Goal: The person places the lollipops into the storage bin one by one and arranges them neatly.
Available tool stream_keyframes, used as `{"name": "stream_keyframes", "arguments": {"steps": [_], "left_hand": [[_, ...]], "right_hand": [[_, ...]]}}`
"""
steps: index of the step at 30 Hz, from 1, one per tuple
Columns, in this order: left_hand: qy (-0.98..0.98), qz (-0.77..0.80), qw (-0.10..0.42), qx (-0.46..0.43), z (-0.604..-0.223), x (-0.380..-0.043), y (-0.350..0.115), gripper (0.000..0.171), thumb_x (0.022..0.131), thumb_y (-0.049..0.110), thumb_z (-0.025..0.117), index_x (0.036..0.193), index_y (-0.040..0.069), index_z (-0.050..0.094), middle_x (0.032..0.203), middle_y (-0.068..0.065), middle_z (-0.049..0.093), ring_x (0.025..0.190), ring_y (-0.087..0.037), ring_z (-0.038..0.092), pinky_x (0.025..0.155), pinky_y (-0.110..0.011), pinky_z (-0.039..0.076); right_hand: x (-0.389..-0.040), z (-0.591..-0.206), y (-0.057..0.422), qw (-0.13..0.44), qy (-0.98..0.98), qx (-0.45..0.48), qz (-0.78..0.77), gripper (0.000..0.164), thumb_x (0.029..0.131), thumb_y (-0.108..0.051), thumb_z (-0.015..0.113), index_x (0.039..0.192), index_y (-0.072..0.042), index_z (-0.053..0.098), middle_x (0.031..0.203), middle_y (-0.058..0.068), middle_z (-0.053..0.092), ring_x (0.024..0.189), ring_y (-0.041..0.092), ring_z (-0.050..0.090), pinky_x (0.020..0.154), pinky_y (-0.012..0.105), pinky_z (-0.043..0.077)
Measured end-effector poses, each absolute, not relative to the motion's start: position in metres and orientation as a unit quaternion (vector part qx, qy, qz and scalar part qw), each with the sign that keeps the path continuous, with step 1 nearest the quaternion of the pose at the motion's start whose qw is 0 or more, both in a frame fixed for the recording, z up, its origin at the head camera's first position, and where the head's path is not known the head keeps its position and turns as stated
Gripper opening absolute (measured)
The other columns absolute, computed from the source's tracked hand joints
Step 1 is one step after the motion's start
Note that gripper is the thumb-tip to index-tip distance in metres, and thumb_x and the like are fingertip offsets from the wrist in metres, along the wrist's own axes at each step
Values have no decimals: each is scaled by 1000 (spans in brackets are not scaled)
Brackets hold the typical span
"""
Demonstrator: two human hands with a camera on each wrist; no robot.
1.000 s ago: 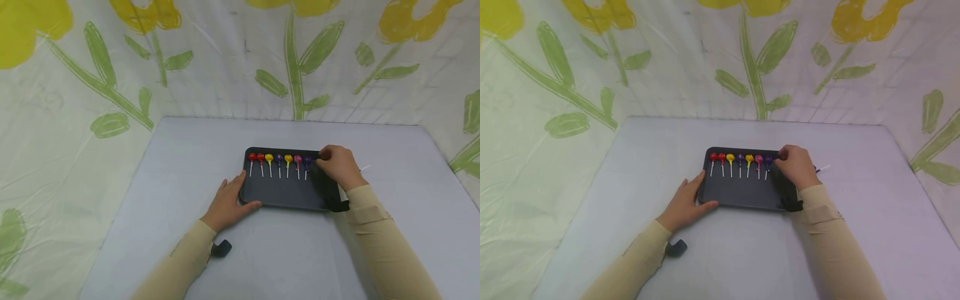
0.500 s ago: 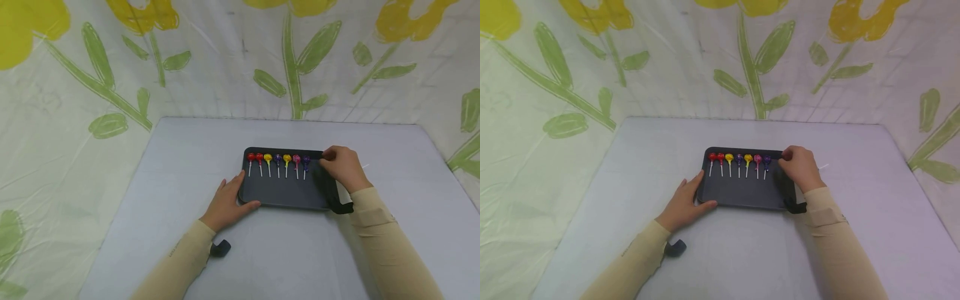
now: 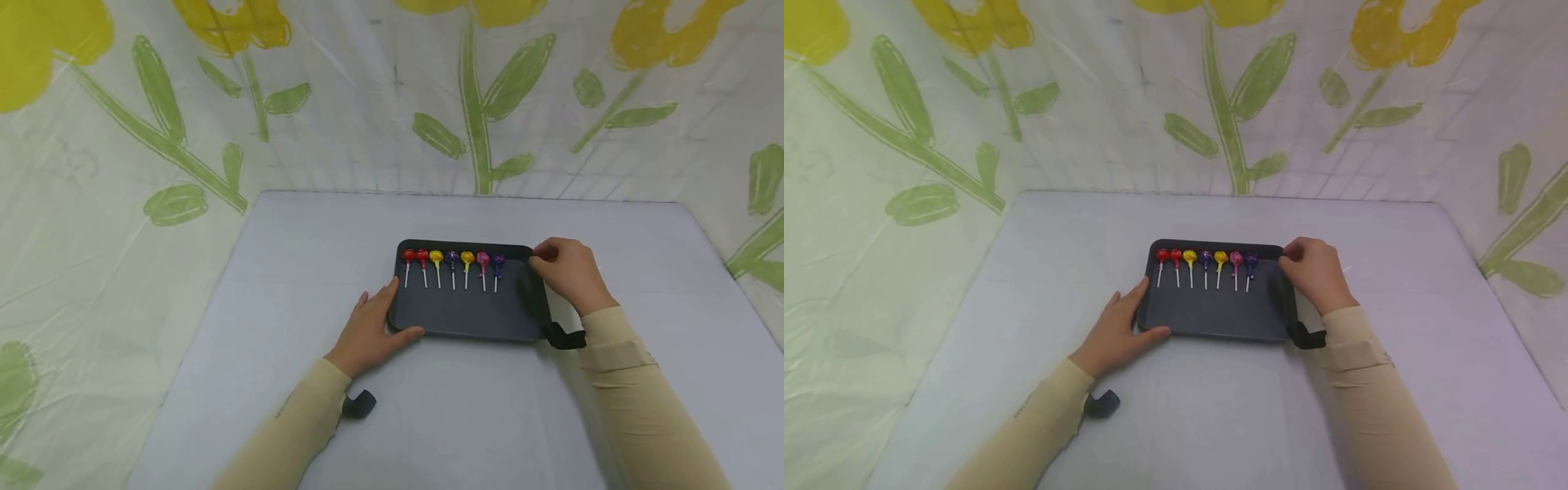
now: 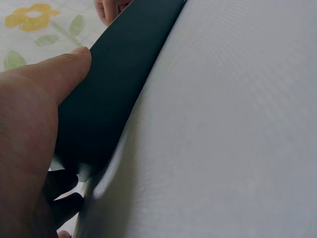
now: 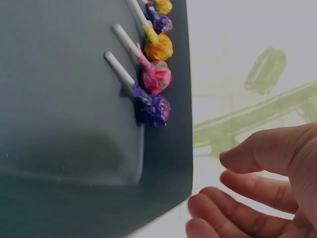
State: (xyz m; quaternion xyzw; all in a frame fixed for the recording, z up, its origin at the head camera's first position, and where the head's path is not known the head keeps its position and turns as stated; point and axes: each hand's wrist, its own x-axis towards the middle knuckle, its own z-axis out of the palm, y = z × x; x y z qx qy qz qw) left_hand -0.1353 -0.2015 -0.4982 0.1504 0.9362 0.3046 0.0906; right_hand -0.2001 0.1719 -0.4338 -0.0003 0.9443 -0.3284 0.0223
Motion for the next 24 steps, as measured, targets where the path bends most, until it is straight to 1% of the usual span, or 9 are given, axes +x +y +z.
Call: {"name": "stream_keyframes", "arguments": {"steps": [3, 5, 8, 10, 12, 15, 19, 24], "left_hand": [[936, 305, 90, 151, -499, -136, -202, 112, 89, 84, 57, 169, 15, 21, 170, -4, 34, 157, -21, 34, 133, -44, 7], [936, 304, 91, 152, -500, -136, -202, 112, 89, 84, 56, 169, 15, 20, 171, -3, 33, 157, -20, 33, 133, -44, 7], [936, 302, 92, 153, -500, -136, -202, 112, 89, 84, 55, 169, 15, 20, 171, -2, 32, 157, -19, 32, 133, -43, 6], [937, 301, 94, 153, -500, -136, -202, 112, 89, 84, 55, 170, 15, 20, 171, -2, 32, 157, -18, 31, 133, -43, 6], [937, 301, 95, 152, -499, -136, -202, 112, 89, 84, 56, 170, 15, 20, 171, -2, 32, 157, -19, 32, 133, -43, 6], [936, 302, 95, 153, -499, -136, -201, 112, 89, 83, 56, 169, 15, 20, 171, -3, 33, 157, -20, 32, 133, -44, 6], [936, 303, 92, 154, -498, -135, -201, 111, 89, 82, 57, 169, 14, 21, 170, -4, 34, 157, -20, 33, 133, -44, 7], [937, 302, 86, 154, -498, -135, -201, 111, 89, 82, 58, 169, 14, 22, 170, -4, 34, 157, -20, 34, 133, -44, 8]], "right_hand": [[-200, -433, 177, 33, 945, 7, -325, 33, 102, -24, 62, 117, 3, 73, 113, 26, 74, 101, 39, 69, 79, 44, 54], [-200, -434, 181, 41, 945, 14, -325, 34, 103, -25, 61, 118, 3, 72, 114, 27, 73, 97, 37, 69, 75, 40, 54], [-201, -435, 188, 45, 943, 22, -329, 34, 104, -25, 61, 119, 3, 72, 113, 27, 73, 87, 29, 70, 68, 33, 54], [-201, -437, 192, 46, 942, 26, -330, 34, 104, -25, 60, 120, 3, 72, 112, 27, 73, 80, 23, 69, 66, 31, 54], [-201, -438, 197, 45, 943, 30, -329, 35, 104, -25, 60, 120, 3, 72, 112, 28, 73, 77, 21, 70, 67, 31, 54], [-200, -439, 203, 44, 944, 35, -325, 35, 104, -25, 60, 121, 4, 71, 112, 29, 73, 82, 27, 71, 70, 34, 52], [-200, -441, 211, 34, 946, 35, -321, 35, 104, -24, 60, 120, 5, 71, 113, 30, 72, 98, 39, 69, 75, 40, 52], [-200, -444, 215, 22, 948, 34, -315, 34, 103, -19, 58, 119, 7, 71, 113, 32, 71, 102, 43, 66, 81, 50, 54]]}}
